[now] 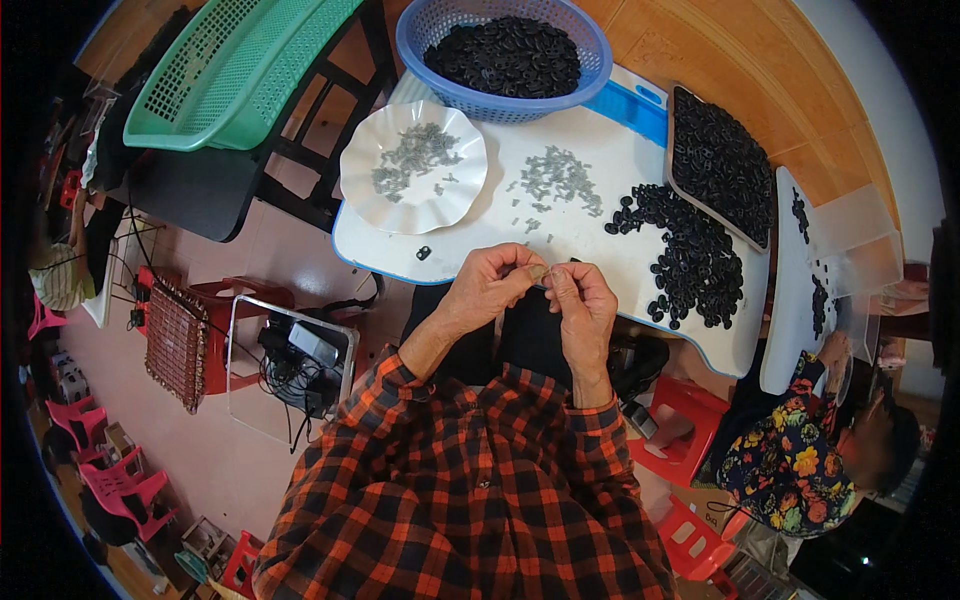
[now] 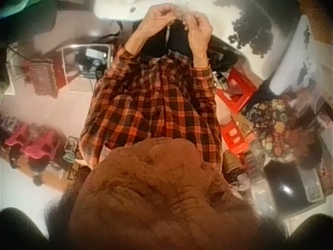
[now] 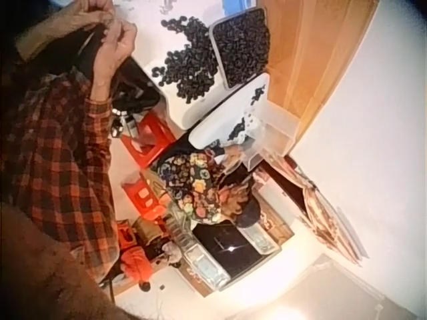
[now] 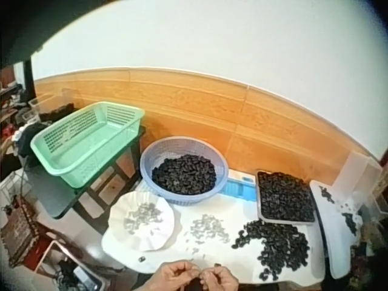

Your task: The person assembles small black plastic components by hand on a table.

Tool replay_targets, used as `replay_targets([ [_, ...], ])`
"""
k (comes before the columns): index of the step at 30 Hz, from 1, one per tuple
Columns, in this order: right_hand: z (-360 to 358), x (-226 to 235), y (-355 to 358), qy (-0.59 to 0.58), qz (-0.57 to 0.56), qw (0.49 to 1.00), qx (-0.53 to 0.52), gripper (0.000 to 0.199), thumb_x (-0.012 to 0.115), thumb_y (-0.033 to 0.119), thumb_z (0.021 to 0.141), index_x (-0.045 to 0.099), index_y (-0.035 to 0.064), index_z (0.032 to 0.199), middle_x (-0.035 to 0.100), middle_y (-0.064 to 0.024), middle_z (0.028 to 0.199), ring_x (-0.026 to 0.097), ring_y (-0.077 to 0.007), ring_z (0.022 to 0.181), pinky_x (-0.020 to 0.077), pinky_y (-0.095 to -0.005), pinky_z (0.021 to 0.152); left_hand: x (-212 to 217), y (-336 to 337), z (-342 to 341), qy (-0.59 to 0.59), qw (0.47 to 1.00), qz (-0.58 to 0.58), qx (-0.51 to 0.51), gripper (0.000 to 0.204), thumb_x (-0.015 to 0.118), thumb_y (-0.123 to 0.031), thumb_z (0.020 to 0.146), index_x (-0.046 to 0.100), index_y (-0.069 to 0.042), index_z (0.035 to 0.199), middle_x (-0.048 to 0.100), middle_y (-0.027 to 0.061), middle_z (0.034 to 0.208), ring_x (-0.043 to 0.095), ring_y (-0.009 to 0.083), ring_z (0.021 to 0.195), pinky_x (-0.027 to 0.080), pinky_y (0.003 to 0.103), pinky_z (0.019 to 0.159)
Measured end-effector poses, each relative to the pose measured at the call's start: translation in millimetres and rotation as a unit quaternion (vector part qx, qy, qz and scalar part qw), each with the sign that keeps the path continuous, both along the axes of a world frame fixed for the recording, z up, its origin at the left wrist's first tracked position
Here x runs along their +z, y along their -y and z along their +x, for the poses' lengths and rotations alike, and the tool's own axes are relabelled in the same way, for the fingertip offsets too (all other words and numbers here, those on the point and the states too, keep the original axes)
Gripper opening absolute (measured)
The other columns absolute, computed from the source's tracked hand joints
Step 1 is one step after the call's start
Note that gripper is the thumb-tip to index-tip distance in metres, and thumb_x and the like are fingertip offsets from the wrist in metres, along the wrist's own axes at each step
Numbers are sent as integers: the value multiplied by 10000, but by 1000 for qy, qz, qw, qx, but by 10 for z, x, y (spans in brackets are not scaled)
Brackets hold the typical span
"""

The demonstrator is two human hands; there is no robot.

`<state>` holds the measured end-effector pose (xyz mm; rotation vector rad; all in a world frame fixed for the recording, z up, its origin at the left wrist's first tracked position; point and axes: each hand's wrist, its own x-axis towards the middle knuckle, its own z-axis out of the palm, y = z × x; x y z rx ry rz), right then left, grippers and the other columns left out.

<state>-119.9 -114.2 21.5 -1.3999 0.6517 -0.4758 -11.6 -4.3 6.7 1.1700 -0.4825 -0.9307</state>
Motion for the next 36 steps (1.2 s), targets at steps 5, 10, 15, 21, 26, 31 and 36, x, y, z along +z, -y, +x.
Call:
replay_targets([
  [5,124,-132,25,-34,-291,956,-22,66,620,51,849,619,-8,879,632,-91,821,587,-161,709,474,-290,629,-2,-86,-19,-6,999,34,17,191,581,-166,907,623,15,954,548,-16,660,482,28,538,385,178,453],
  [10,164,-154,29,-74,-403,912,-23,90,622,18,833,624,-5,920,631,-129,860,621,-215,746,484,-294,666,-46,-148,-85,-13,999,45,17,190,577,-163,909,612,16,962,558,-7,658,505,36,530,413,179,448],
  [15,-68,1,-108,-18,-118,991,63,92,606,11,857,631,-6,943,633,-75,867,608,-128,781,476,-237,691,-96,-239,-130,-51,997,53,0,176,569,-150,913,610,14,961,565,-5,659,516,39,530,424,176,447],
  [21,-219,-9,-145,-1,-181,981,77,63,618,1,848,612,-13,908,595,-58,879,581,-116,804,467,-232,722,-165,-255,-178,-95,993,26,-64,170,570,-151,914,610,6,963,576,-3,676,538,38,545,446,170,456],
  [26,-235,-5,-154,-3,-192,979,63,58,642,3,832,614,6,882,581,-53,843,569,-122,764,462,-237,689,-206,-262,-231,-182,981,-15,-56,192,587,-144,911,610,28,993,615,45,777,588,71,583,511,194,490],
  [31,-229,15,-136,9,-247,968,46,66,664,-2,812,624,16,862,571,-50,824,563,-131,743,459,-238,670,-221,-213,-325,-224,972,-69,-14,173,581,-105,909,615,49,980,614,72,782,608,110,615,543,226,513],
  [36,-245,-4,-126,29,-236,970,43,78,676,-13,795,639,17,857,570,-53,824,562,-131,744,458,-239,664,-288,-200,-361,-254,962,-98,-7,171,571,-91,912,615,53,993,619,87,779,609,119,602,545,232,502],
])
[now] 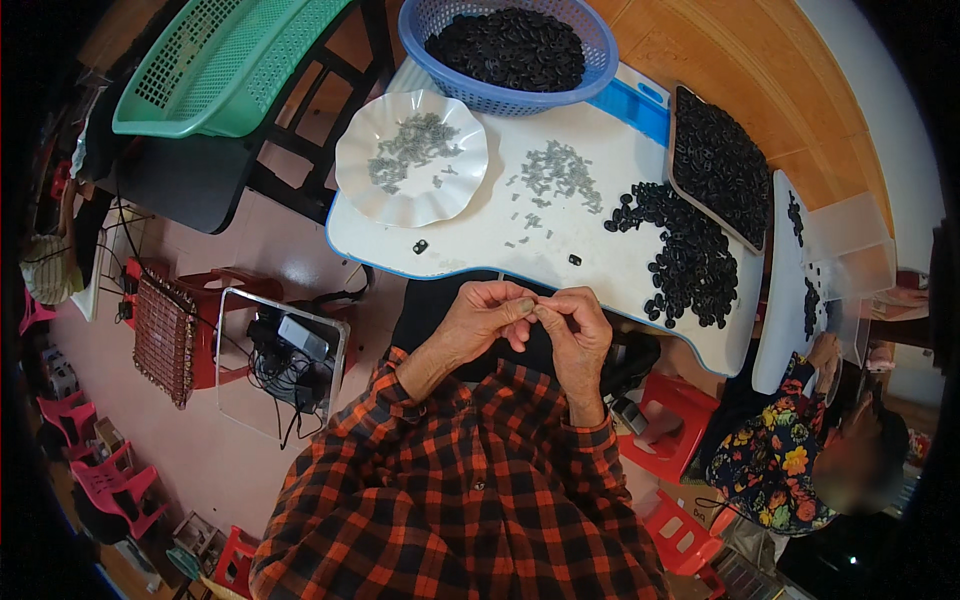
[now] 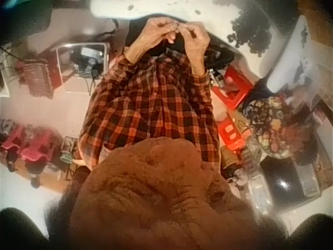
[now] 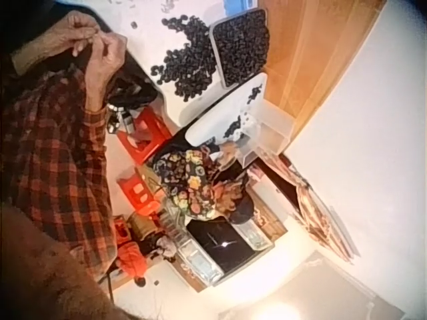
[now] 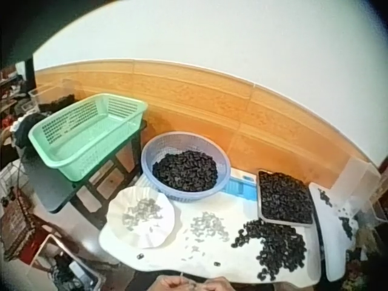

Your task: The person assembles small black plastic components by hand on a table.

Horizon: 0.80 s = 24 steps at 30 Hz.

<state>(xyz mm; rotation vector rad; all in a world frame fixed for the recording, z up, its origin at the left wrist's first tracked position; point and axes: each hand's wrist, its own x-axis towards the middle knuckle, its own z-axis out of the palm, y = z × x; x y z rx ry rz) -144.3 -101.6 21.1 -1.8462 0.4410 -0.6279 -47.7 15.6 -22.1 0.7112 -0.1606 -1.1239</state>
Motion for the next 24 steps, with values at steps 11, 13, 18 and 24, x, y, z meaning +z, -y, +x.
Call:
replay_targets([
  [11,92,55,382,-111,-200,968,-100,132,577,6,845,644,6,960,589,-132,885,608,-248,762,478,-318,668,19,-31,-13,9,999,43,-12,200,600,-115,901,610,64,988,619,72,777,613,95,587,546,219,489],
  [13,132,37,433,-117,-225,963,-94,146,579,14,844,644,8,975,581,-138,899,609,-261,765,480,-332,667,26,-31,-22,12,999,42,-8,203,602,-117,900,610,65,990,619,72,780,612,96,587,546,218,490],
  [18,195,-33,483,-151,-295,940,-75,157,600,20,826,657,0,971,573,-116,860,597,-249,743,474,-324,654,17,-49,-18,27,998,50,-3,206,601,-117,901,609,68,992,618,74,794,614,99,595,546,216,501],
  [24,233,-51,555,-201,-278,938,-56,75,617,15,792,617,-19,859,565,-133,836,596,-275,721,471,-355,638,32,-72,-4,44,998,49,11,206,600,-115,902,605,65,1002,612,69,793,611,93,613,545,217,513],
])
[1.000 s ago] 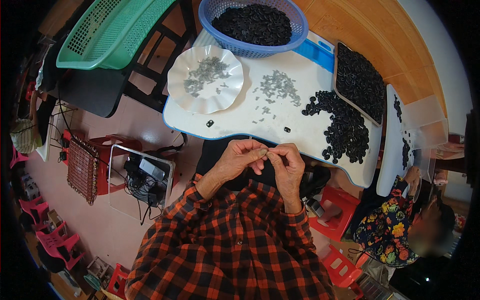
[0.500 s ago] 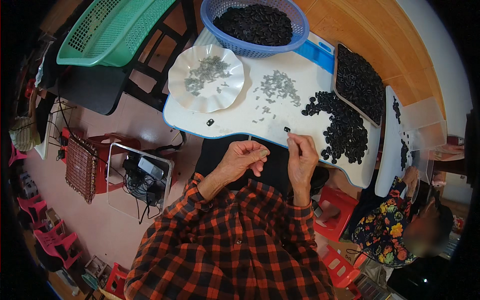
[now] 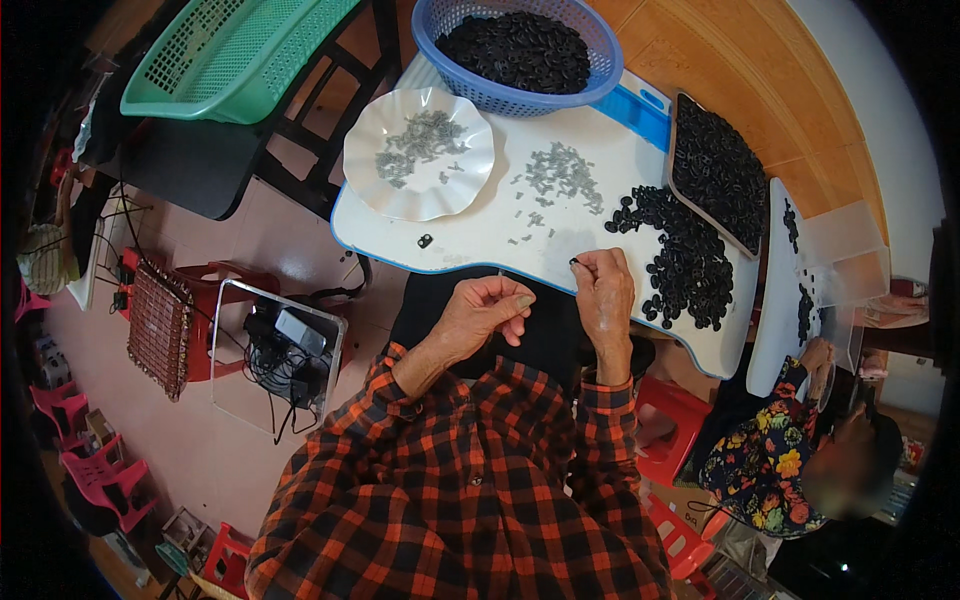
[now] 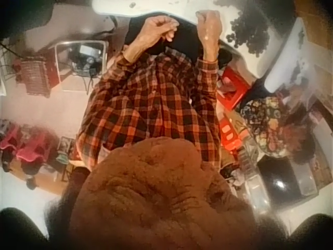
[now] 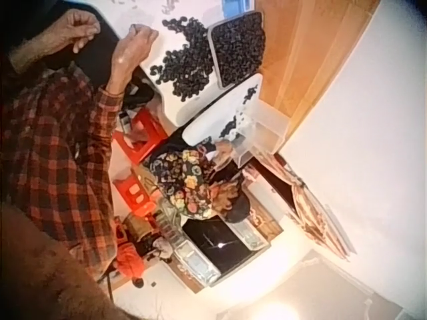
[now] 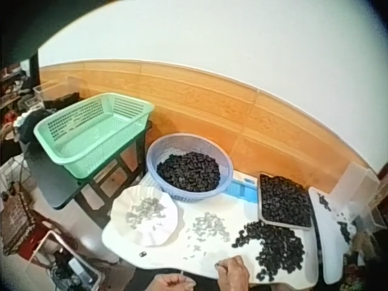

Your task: The person assembles small black plastic components by hand on a table.

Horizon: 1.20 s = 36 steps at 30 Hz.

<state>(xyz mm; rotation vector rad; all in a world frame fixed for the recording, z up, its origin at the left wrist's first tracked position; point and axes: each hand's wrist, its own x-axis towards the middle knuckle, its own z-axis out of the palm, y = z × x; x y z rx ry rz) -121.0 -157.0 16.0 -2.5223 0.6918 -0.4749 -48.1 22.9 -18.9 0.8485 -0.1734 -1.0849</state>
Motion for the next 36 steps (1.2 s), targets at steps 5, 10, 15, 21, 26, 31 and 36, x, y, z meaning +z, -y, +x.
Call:
replay_targets([
  [5,-8,3,6,-12,-9,999,36,122,602,-5,789,570,-12,907,558,-154,816,586,-295,692,468,-360,617,33,17,1,20,1000,8,11,168,589,-115,909,619,42,962,612,59,776,578,88,582,493,207,476],
  [10,-12,4,-98,4,70,997,11,119,595,14,824,564,-30,930,591,-108,795,570,-193,646,457,-302,582,54,2,12,38,999,16,22,176,594,-140,912,617,32,940,602,42,762,555,62,565,467,186,461],
  [15,-65,98,-302,104,447,888,-34,158,601,45,854,592,-44,985,614,-51,787,530,-77,624,424,-217,545,53,-5,17,25,999,7,38,171,590,-136,913,624,27,953,609,45,767,549,67,561,449,189,449],
  [21,-113,228,-460,146,577,803,-25,153,613,43,855,624,-50,977,642,-71,808,566,-90,632,437,-194,547,177,-20,40,-35,997,-18,68,188,587,-149,917,624,29,961,614,42,774,542,71,557,437,192,450],
  [26,-122,241,-553,160,594,789,-9,148,604,51,868,620,-53,973,642,-69,805,567,-86,635,426,-190,537,180,-38,29,-51,995,-40,73,200,585,-159,918,622,30,973,619,43,791,542,68,565,434,190,451],
  [31,-125,223,-587,145,604,783,-7,131,590,64,884,598,-39,965,635,-60,813,549,-70,621,410,-184,519,202,-56,26,-57,994,-47,75,206,581,-163,921,621,30,976,619,42,794,542,68,563,432,190,450],
  [36,-119,250,-642,149,565,812,9,106,561,90,917,566,-1,970,611,-45,763,515,-53,583,368,-159,472,190,-55,19,-61,994,-47,73,208,585,-167,919,622,29,977,621,38,792,543,71,562,432,191,447],
])
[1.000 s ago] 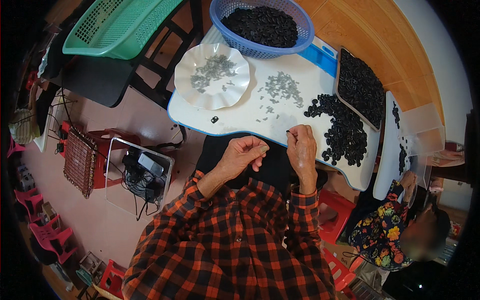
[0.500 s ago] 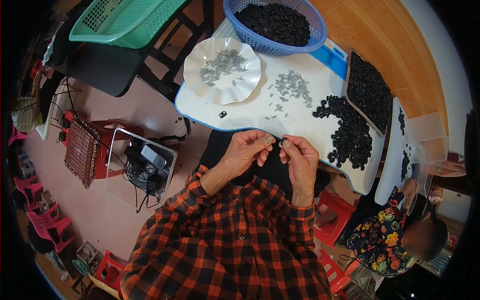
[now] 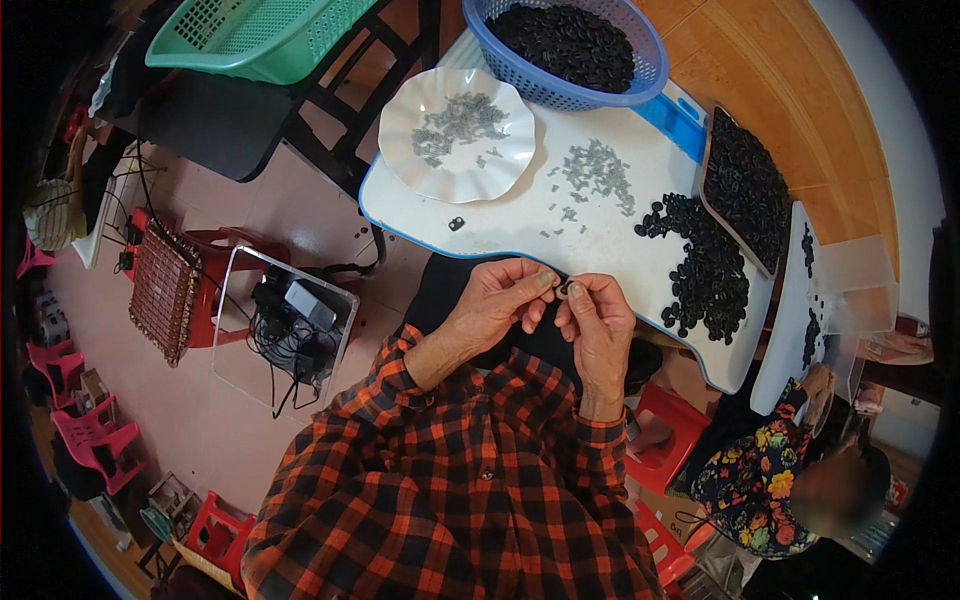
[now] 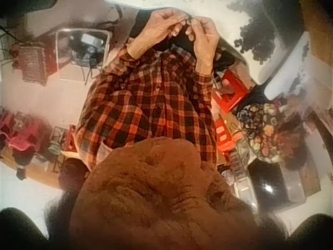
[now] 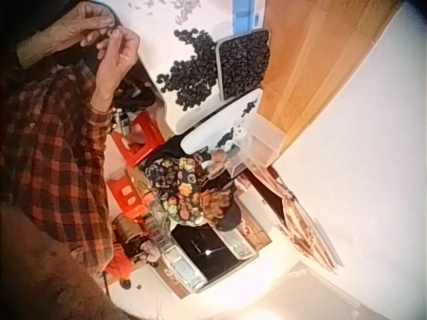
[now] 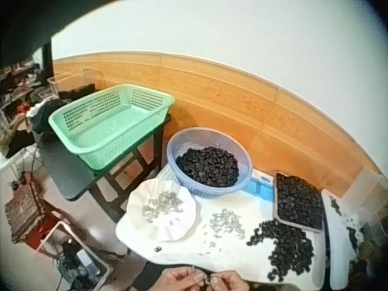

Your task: The person assembles small black plastic components by hand on a table.

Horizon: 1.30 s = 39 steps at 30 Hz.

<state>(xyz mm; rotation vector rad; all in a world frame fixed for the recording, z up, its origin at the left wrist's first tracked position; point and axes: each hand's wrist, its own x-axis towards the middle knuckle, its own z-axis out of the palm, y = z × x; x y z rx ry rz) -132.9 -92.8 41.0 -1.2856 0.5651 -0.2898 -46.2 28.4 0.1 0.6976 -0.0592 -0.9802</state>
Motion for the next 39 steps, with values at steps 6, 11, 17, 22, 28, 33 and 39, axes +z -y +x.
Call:
replay_targets([
  [6,0,5,-17,-12,-35,999,-9,115,566,103,920,564,2,976,627,-59,799,544,-60,582,383,-162,462,-3,-11,6,0,1000,2,8,207,587,-171,917,620,27,972,621,35,788,545,72,564,437,192,448],
  [11,2,28,-23,11,10,1000,-13,156,578,96,911,583,-31,1003,654,-95,851,596,-96,640,426,-185,497,-14,-7,-3,10,1000,14,10,199,573,-165,926,618,27,956,631,51,809,553,68,574,449,188,463],
  [17,-4,-13,-33,33,35,999,-24,165,586,38,885,597,-57,1019,657,-117,824,616,-121,684,455,-207,559,-9,-4,-3,32,999,8,1,200,569,-148,928,608,35,996,630,53,787,572,62,601,480,185,481],
  [22,-26,-7,-30,26,37,998,-36,149,608,-9,848,594,-51,991,651,-106,802,617,-120,676,452,-200,562,-37,-12,-12,19,1000,-4,-3,200,561,-153,932,611,34,984,628,57,809,569,68,595,468,186,478],
  [28,-22,46,-61,13,5,997,-71,169,635,-39,815,582,-31,976,637,-81,816,617,-113,658,447,-193,548,-21,-11,-18,-10,1000,-15,-5,216,559,-166,934,614,39,974,616,48,806,552,70,578,450,188,466],
  [33,-10,79,-88,8,-10,997,-71,190,649,-36,806,575,-25,981,636,-74,820,618,-110,654,447,-190,545,-28,-14,-26,-11,1000,-19,-7,232,558,-189,936,615,35,954,605,39,791,544,65,574,446,186,459],
  [39,-3,93,-107,1,-26,997,-75,187,636,-46,805,578,-32,982,643,-83,809,614,-107,620,443,-181,532,-54,-19,-27,-3,999,-37,-12,237,546,-172,941,595,50,1007,612,56,806,565,76,579,477,190,468],
])
